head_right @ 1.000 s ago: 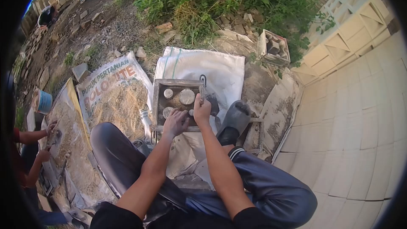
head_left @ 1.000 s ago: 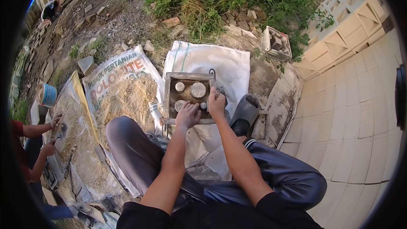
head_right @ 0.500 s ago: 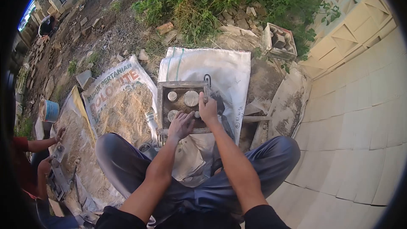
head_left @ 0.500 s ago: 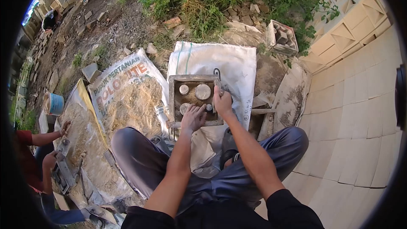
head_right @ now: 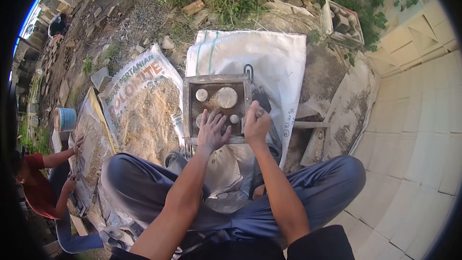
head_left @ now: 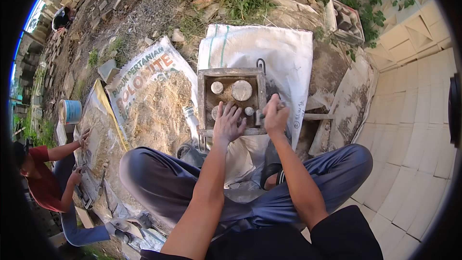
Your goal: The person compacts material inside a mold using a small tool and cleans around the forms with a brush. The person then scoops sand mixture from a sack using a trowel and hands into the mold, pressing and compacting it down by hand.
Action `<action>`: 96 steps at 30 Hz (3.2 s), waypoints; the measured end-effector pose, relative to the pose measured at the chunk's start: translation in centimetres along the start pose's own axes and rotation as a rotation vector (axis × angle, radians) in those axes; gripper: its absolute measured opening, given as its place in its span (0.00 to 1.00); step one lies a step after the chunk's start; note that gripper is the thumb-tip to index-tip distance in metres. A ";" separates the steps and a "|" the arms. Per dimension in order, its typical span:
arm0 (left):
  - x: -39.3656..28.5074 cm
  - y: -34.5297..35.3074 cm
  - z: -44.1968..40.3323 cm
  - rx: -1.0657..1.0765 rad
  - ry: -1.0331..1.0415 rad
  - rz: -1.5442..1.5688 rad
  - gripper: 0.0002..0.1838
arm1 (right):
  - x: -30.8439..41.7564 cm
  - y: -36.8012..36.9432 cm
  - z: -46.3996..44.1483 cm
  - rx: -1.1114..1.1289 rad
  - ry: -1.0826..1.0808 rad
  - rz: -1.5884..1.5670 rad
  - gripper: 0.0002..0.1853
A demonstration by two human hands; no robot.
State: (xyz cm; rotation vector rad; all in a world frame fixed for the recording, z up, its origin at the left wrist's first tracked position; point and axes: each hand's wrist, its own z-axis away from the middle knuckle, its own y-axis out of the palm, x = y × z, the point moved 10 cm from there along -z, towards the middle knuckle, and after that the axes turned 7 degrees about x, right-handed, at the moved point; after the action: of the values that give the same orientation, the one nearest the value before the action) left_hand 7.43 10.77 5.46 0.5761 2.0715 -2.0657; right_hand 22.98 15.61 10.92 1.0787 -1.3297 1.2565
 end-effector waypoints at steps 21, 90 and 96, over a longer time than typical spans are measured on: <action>0.9 1.4 -0.4 0.176 -0.068 0.075 0.24 | 3.1 4.0 -7.9 0.022 -0.308 0.278 0.24; 6.6 -0.5 4.0 -0.228 -0.484 0.035 0.27 | 9.2 -3.4 -9.8 0.142 0.107 -0.221 0.21; 6.3 1.0 5.4 0.203 -0.501 -0.151 0.29 | 3.6 -1.5 -9.9 0.206 0.021 0.793 0.25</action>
State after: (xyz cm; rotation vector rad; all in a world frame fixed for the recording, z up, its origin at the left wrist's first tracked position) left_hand 1.24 6.35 1.95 -0.0831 1.6726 -2.2261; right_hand 24.73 25.44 14.59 0.6664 -1.7127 2.0053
